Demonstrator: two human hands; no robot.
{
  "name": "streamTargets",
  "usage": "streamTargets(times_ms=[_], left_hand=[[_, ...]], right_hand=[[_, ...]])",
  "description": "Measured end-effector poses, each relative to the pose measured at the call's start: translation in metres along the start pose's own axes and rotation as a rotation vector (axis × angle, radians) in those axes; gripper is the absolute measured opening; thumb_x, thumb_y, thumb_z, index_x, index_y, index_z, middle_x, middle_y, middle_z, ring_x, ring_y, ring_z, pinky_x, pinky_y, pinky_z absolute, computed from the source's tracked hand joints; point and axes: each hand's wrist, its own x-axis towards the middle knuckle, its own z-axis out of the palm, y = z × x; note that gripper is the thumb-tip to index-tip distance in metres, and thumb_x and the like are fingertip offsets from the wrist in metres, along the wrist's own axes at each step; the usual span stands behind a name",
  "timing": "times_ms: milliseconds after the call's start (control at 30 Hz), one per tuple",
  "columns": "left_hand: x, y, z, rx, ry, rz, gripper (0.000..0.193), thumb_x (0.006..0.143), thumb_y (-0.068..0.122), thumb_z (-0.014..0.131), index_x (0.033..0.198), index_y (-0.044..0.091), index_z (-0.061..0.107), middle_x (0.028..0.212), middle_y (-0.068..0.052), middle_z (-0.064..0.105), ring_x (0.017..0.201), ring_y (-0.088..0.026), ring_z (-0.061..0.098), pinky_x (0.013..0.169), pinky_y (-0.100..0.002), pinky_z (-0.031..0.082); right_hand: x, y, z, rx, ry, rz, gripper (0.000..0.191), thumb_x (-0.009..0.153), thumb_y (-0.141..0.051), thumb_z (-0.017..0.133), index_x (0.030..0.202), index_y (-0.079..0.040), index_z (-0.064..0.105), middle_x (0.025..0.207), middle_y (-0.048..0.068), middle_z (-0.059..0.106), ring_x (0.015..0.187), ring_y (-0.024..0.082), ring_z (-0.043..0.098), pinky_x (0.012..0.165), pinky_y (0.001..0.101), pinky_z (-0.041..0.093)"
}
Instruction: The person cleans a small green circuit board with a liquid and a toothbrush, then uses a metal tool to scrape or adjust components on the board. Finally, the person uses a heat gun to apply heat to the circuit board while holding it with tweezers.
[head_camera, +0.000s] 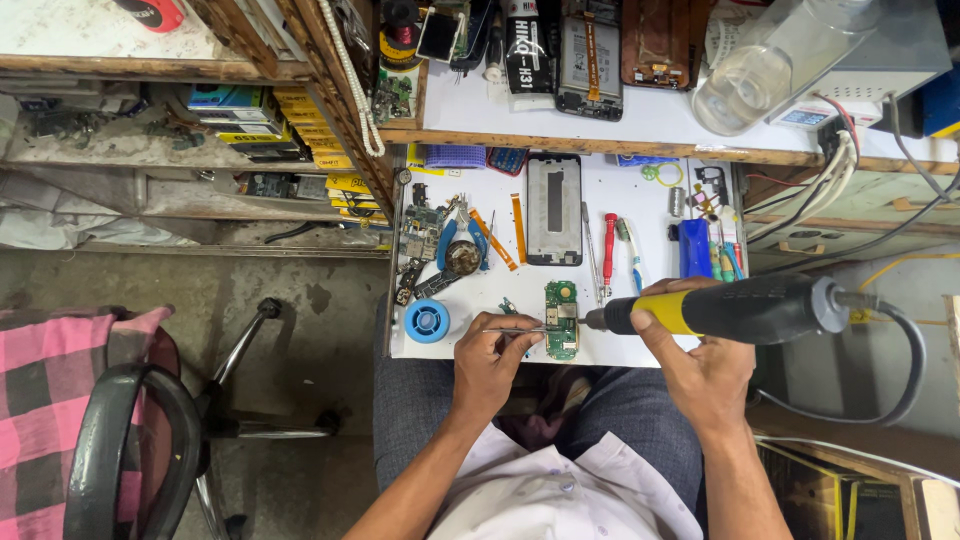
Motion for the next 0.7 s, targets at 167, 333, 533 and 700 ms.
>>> streamTargets(times_ms=[167, 333, 533, 700], left_hand=[[0.001, 0.0, 0.001, 0.033, 0.008, 0.023, 0.014, 0.087, 0.012, 0.082, 0.099, 0.006, 0.077, 0.092, -0.005, 0.073, 0.063, -0.008, 0.058, 0.058, -0.025, 0.048], [0.0, -0.001, 0.002, 0.005, 0.006, 0.027, 0.013, 0.089, 0.012, 0.081, 0.099, 0.006, 0.077, 0.093, -0.005, 0.072, 0.066, -0.008, 0.061, 0.059, -0.025, 0.05], [0.0, -0.002, 0.003, 0.006, 0.021, 0.043, 0.013, 0.089, 0.012, 0.081, 0.099, 0.006, 0.077, 0.092, -0.005, 0.072, 0.068, -0.008, 0.062, 0.061, -0.025, 0.051], [0.0, -0.003, 0.003, 0.018, 0.024, 0.044, 0.013, 0.088, 0.013, 0.081, 0.099, 0.006, 0.077, 0.091, -0.005, 0.071, 0.069, -0.008, 0.062, 0.062, -0.025, 0.051]], right_hand=[[-0.001, 0.0, 0.0, -0.003, 0.008, 0.002, 0.02, 0.088, -0.006, 0.079, 0.104, 0.001, 0.07, 0.106, 0.009, 0.071, 0.099, 0.017, 0.068, 0.091, 0.0306, 0.053], [-0.002, 0.0, 0.0, -0.002, 0.016, -0.006, 0.021, 0.088, -0.006, 0.079, 0.105, 0.001, 0.068, 0.105, 0.008, 0.071, 0.098, 0.016, 0.068, 0.091, 0.0301, 0.054], [-0.009, 0.002, 0.003, 0.01, 0.019, 0.011, 0.021, 0.087, -0.004, 0.079, 0.104, 0.001, 0.068, 0.105, 0.009, 0.072, 0.098, 0.016, 0.07, 0.091, 0.0309, 0.056], [-0.015, 0.006, 0.007, 0.088, 0.013, -0.001, 0.024, 0.088, 0.0, 0.078, 0.108, 0.002, 0.064, 0.106, 0.013, 0.071, 0.101, 0.019, 0.069, 0.093, 0.0328, 0.056]])
